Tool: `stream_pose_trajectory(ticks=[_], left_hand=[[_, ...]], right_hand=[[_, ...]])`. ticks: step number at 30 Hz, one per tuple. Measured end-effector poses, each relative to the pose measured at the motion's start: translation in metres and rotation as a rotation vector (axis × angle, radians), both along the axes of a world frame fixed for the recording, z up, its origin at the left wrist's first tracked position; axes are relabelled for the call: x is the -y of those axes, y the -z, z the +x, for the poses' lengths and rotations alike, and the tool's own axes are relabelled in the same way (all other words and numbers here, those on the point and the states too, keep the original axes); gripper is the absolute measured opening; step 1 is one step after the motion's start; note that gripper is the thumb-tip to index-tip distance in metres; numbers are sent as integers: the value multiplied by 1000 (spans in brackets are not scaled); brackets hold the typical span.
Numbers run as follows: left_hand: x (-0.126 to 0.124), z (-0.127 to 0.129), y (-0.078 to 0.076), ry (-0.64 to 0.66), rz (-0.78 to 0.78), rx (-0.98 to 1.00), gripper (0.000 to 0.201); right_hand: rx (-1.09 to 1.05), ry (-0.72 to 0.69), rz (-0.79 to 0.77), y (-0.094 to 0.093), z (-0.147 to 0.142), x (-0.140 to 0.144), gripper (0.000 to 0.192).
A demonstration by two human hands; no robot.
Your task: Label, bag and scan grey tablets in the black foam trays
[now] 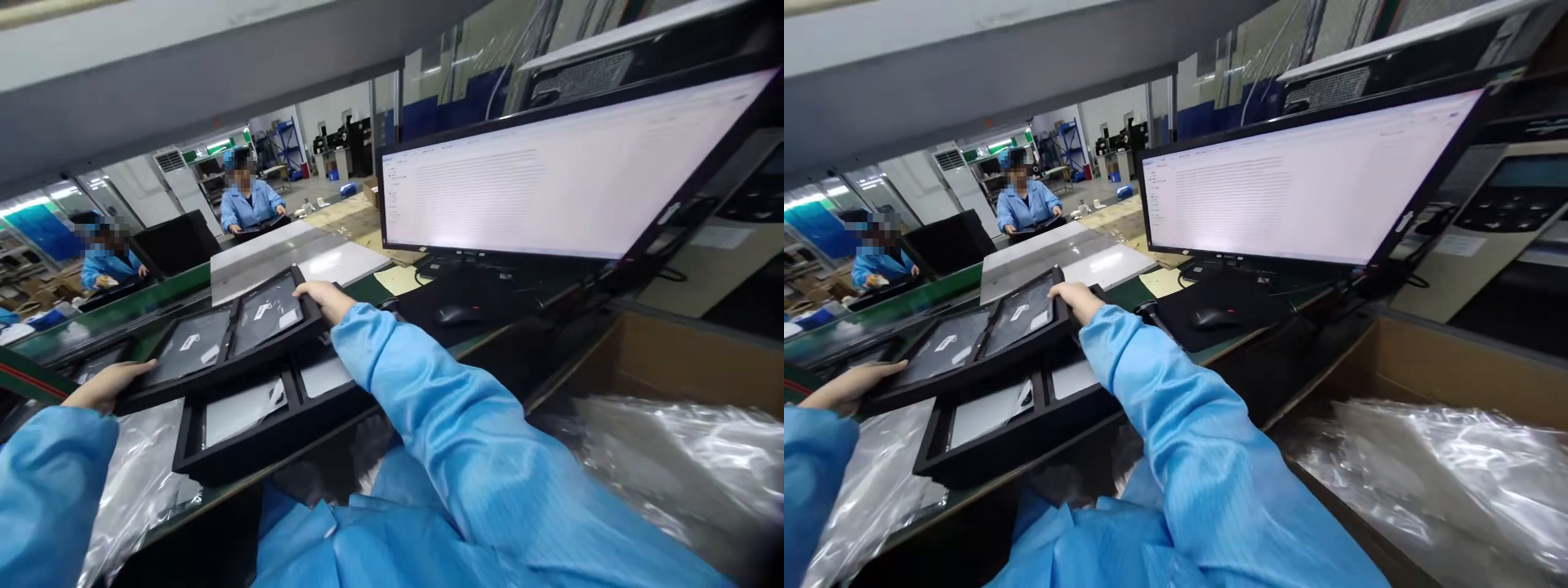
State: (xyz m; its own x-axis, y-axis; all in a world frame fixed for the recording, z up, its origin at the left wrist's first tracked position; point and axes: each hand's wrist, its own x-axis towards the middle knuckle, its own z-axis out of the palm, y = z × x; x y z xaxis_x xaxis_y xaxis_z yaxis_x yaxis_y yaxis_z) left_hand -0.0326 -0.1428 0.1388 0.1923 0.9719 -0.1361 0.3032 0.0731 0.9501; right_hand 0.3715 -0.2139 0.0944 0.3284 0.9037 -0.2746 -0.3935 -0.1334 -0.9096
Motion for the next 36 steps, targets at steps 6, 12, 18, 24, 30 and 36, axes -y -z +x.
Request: stream_pose_trajectory(ticks=[6, 12, 18, 24, 30, 36], left_hand=[[86, 30, -29, -136, 73, -374, 57], [127, 44, 21, 41, 53, -478, 64], [157, 43, 31, -200, 1002, -805, 79], [205, 99, 39, -73, 1161, -918, 65], [184, 143, 63, -38, 975, -347, 81], [166, 136, 62, 189, 333, 759, 78]], right_hand=[[391, -13, -95, -15, 66, 58, 9], [844, -16, -222, 21, 89, 103, 10], [1342, 91, -121, 36, 76, 117, 61], [1732, 69, 558, 23, -1, 131, 51], [1380, -72, 724, 39, -61, 145, 63], [425, -204, 656, 32, -50, 155, 84]])
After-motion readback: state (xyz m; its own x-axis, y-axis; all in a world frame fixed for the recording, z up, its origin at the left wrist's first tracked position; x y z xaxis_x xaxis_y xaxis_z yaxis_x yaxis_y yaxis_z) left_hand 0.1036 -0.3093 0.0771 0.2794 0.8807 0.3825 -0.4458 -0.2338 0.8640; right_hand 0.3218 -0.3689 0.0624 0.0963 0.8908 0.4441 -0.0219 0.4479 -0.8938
